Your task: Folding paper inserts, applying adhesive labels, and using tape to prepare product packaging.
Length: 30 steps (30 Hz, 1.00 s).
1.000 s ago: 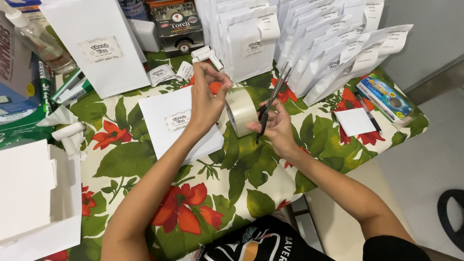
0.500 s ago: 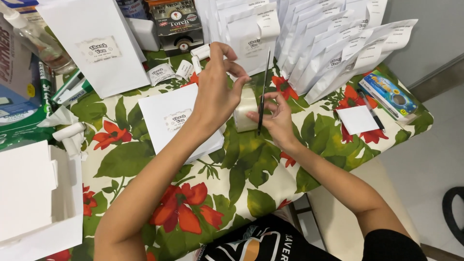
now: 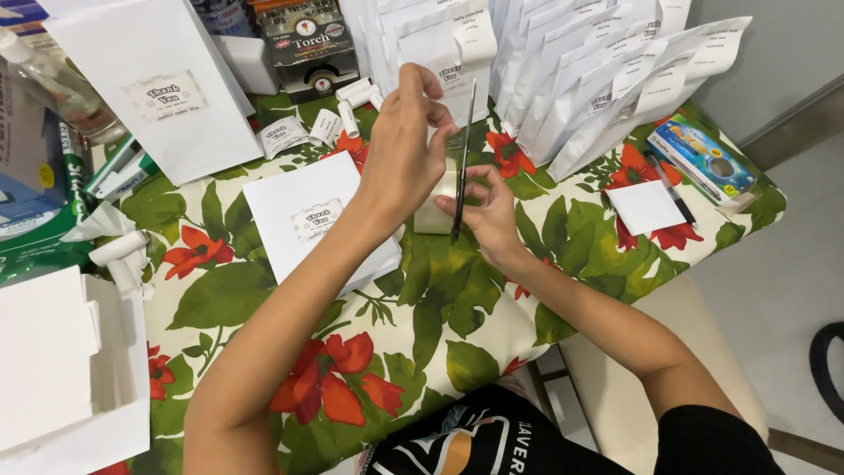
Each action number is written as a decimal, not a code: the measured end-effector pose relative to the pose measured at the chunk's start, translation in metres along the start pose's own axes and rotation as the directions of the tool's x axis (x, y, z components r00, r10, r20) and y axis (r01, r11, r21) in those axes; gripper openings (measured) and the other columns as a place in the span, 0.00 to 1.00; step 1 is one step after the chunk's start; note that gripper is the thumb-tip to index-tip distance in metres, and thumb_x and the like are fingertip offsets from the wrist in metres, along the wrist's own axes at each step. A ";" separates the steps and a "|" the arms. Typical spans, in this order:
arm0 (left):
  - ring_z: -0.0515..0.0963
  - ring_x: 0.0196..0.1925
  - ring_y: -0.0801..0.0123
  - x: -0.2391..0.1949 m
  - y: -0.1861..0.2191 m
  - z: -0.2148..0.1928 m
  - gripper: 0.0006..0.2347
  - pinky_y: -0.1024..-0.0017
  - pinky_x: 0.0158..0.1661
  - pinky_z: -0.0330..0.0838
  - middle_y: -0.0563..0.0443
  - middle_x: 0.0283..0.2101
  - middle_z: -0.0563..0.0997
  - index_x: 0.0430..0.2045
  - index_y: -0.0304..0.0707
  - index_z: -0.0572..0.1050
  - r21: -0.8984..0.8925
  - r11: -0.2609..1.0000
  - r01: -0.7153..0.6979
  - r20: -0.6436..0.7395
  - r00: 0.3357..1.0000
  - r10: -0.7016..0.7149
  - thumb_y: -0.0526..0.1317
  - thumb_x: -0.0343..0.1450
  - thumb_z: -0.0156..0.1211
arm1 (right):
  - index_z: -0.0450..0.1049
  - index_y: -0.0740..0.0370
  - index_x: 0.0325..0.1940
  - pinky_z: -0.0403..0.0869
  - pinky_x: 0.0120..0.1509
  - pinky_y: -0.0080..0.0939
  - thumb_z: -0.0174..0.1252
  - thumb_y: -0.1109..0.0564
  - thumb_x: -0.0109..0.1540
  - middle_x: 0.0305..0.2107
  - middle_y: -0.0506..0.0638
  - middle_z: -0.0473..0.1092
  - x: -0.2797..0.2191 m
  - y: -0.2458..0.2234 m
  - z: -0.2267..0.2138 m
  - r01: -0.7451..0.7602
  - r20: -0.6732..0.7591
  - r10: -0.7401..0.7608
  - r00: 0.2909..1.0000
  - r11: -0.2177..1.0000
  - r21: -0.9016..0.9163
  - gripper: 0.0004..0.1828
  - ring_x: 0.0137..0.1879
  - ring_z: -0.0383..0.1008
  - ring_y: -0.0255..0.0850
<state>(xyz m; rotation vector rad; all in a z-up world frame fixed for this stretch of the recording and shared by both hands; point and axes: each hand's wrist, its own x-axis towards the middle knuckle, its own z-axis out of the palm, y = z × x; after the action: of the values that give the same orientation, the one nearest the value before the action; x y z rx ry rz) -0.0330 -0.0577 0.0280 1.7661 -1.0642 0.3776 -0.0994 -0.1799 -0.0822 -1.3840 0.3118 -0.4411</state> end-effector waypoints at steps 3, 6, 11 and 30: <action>0.70 0.34 0.62 -0.001 -0.002 0.003 0.14 0.68 0.40 0.65 0.50 0.26 0.72 0.33 0.37 0.55 0.019 1.000 -0.013 -0.011 1.000 0.013 0.24 0.63 0.53 | 0.62 0.56 0.39 0.68 0.24 0.32 0.68 0.60 0.47 0.22 0.48 0.70 0.003 -0.004 0.000 -0.011 0.007 0.010 1.000 1.000 0.008 0.23 0.23 0.67 0.32; 0.72 0.35 0.61 0.001 -0.007 0.006 0.15 0.66 0.41 0.66 0.50 0.26 0.73 0.35 0.37 0.56 0.045 0.998 -0.048 -0.036 0.998 0.050 0.24 0.64 0.55 | 0.62 0.57 0.39 0.70 0.22 0.32 0.68 0.60 0.47 0.23 0.49 0.71 0.004 -0.005 0.000 -0.022 0.020 0.021 1.000 0.999 0.025 0.23 0.24 0.69 0.33; 0.76 0.27 0.65 0.012 -0.010 -0.010 0.20 0.66 0.40 0.66 0.57 0.22 0.76 0.39 0.41 0.55 -0.009 1.000 0.017 -0.025 1.000 -0.017 0.27 0.62 0.60 | 0.62 0.59 0.41 0.78 0.45 0.35 0.67 0.62 0.48 0.26 0.51 0.70 -0.001 -0.006 -0.004 0.046 0.090 -0.044 0.995 0.999 -0.019 0.23 0.36 0.76 0.39; 0.69 0.24 0.62 0.018 -0.001 -0.027 0.28 0.64 0.51 0.58 0.59 0.24 0.81 0.51 0.39 0.53 0.032 0.999 0.016 0.149 0.989 -0.020 0.27 0.61 0.60 | 0.70 0.46 0.48 0.64 0.40 0.43 0.68 0.44 0.40 0.26 0.38 0.72 0.025 -0.181 -0.077 0.368 0.371 0.066 0.926 0.053 -0.928 0.33 0.38 0.71 0.39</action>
<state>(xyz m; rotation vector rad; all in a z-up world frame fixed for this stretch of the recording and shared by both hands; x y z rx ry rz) -0.0162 -0.0433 0.0517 1.8530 -1.1518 0.2550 -0.1345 -0.2813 0.0842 -2.9478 0.1548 -0.0704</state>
